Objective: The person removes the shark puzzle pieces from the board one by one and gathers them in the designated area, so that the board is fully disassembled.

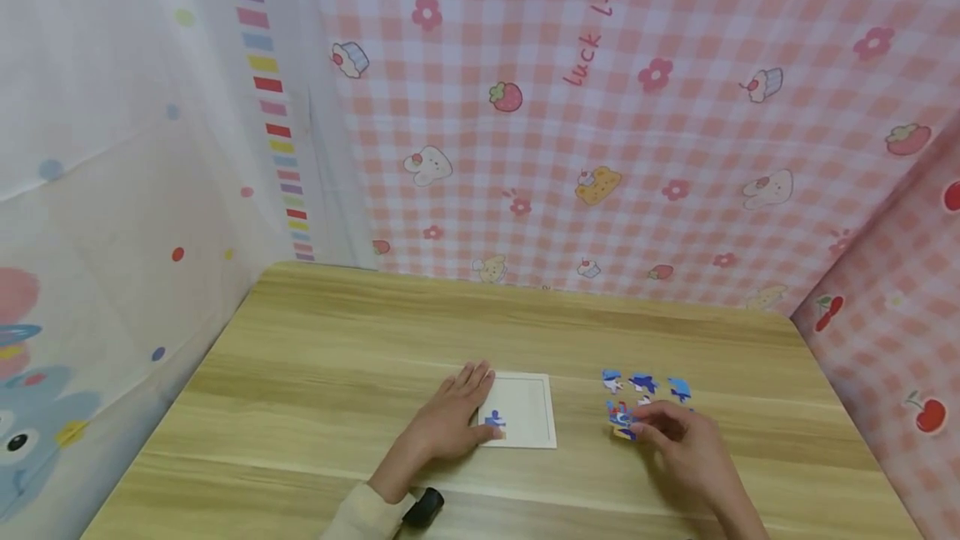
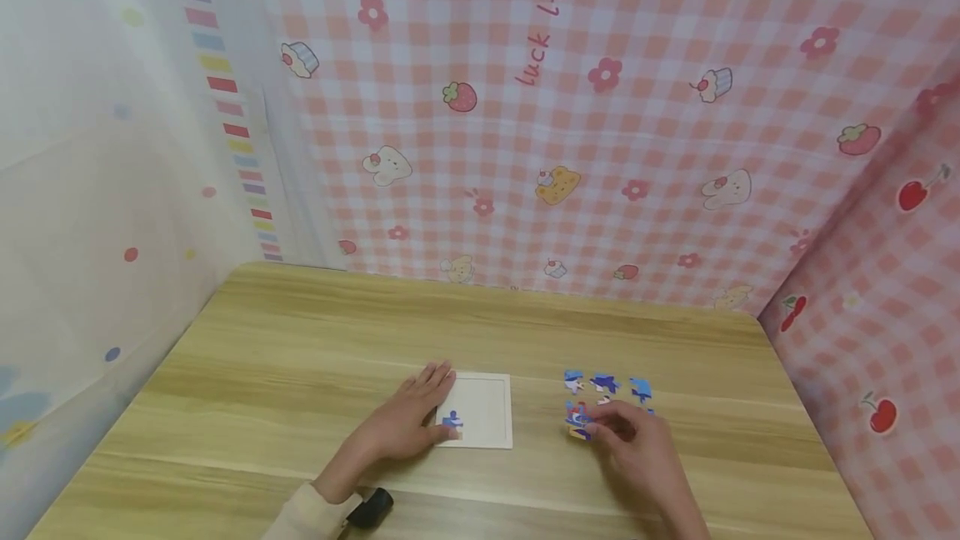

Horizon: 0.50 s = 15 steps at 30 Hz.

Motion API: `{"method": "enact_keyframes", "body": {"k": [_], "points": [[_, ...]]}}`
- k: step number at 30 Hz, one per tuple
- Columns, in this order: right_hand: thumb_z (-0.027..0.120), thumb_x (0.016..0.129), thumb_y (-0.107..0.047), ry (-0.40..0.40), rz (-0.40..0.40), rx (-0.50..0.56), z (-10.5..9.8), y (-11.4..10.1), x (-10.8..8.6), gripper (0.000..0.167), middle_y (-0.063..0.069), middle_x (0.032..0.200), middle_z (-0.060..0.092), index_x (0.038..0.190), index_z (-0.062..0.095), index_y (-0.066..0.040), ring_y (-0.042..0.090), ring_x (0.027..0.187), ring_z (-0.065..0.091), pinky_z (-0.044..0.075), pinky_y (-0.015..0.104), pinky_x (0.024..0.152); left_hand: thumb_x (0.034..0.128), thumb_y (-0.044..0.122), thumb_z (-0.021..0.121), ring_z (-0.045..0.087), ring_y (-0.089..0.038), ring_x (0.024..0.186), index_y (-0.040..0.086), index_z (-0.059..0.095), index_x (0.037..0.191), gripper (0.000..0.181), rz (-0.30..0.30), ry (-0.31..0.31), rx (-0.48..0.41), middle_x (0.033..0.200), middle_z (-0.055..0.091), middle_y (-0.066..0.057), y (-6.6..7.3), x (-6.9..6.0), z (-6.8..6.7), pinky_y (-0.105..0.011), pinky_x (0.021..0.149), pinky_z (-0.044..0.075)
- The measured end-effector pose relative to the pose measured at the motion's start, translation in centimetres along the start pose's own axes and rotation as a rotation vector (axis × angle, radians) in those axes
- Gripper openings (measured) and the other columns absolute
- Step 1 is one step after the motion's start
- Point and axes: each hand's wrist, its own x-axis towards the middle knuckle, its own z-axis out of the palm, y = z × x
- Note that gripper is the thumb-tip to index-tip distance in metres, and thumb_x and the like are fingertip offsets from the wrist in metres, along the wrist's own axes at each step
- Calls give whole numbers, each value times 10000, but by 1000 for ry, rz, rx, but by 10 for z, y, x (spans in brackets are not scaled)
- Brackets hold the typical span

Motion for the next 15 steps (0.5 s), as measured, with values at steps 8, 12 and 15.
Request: {"method": "enact_keyframes", "body": {"k": [8, 12, 15], "points": [[789, 870, -42, 27, -4, -66, -14, 14, -6, 128, -31, 835, 760, 945, 759, -142, -35, 719, 635, 554, 188, 641, 982, 435, 650, 124, -346, 1607, 10, 242, 1618, 867, -8, -2, 1, 1725, 161, -144, 1, 0, -1, -544, 1308, 166], [791, 871, -50, 29, -15, -123, -21, 20, -8, 117, -36, 844, 768, 928, 760, -147, -59, 732, 631, 558, 180, 662, 981, 436, 652, 130, -350, 1606, 10, 247, 1617, 866, -3, 1, 4, 1723, 167, -147, 1, 0, -1, -546, 1306, 169], [802, 875, -97, 22, -12, -186, -24, 24, -9, 76, -45, 853, 772, 910, 766, -153, -75, 739, 620, 555, 180, 675, 981, 438, 651, 131, -353, 1605, 9, 247, 1617, 867, 3, 2, 3, 1722, 168, -149, 0, 0, 0, -550, 1305, 170]]}}
